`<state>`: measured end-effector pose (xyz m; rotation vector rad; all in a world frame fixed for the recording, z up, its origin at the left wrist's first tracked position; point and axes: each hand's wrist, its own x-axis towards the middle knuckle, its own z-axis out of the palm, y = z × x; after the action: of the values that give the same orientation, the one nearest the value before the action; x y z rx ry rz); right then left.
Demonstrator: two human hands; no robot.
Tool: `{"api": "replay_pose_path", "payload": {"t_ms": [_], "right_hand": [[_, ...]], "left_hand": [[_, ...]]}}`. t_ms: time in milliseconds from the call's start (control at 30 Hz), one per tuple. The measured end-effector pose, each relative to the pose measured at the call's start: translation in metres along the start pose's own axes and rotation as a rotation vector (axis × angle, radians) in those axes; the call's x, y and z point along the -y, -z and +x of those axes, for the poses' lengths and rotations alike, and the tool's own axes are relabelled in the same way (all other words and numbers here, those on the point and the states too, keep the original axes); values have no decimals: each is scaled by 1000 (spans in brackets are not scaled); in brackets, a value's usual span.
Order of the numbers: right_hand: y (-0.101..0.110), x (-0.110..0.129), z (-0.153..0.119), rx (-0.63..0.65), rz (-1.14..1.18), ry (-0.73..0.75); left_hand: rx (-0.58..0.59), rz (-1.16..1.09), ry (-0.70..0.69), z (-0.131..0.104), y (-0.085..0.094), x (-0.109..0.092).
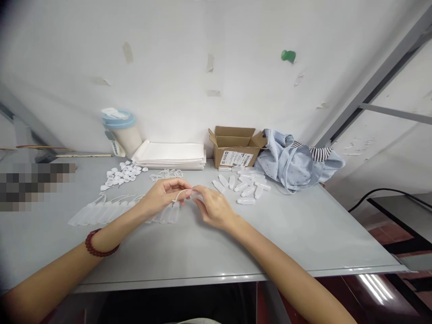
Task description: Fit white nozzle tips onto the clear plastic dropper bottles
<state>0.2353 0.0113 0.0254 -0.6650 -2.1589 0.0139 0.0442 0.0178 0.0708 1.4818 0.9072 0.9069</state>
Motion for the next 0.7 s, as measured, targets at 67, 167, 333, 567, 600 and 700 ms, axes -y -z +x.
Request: {"api": "replay_pose_path", "payload": {"t_ms": [67,167,333,567,600,700], "right_hand": [[0,-1,-1,-12,-19,-2],[-1,-1,-1,-7,-36,3],[-1,-3,-1,18,-50,11],[-1,-1,-1,41,-47,5],[-2,-1,-1,42,-43,5],[-3,0,0,46,-22,1]], "left_hand": [[-19,56,-30,1,-1,0],[-43,135,-61,1,-1,3],[-73,253,-94,-3,-3,4],[-105,315,-37,-4,-6,1],[-97,302,-24,-3,-7,2],[-85,249,0,-3,-9,4]]}}
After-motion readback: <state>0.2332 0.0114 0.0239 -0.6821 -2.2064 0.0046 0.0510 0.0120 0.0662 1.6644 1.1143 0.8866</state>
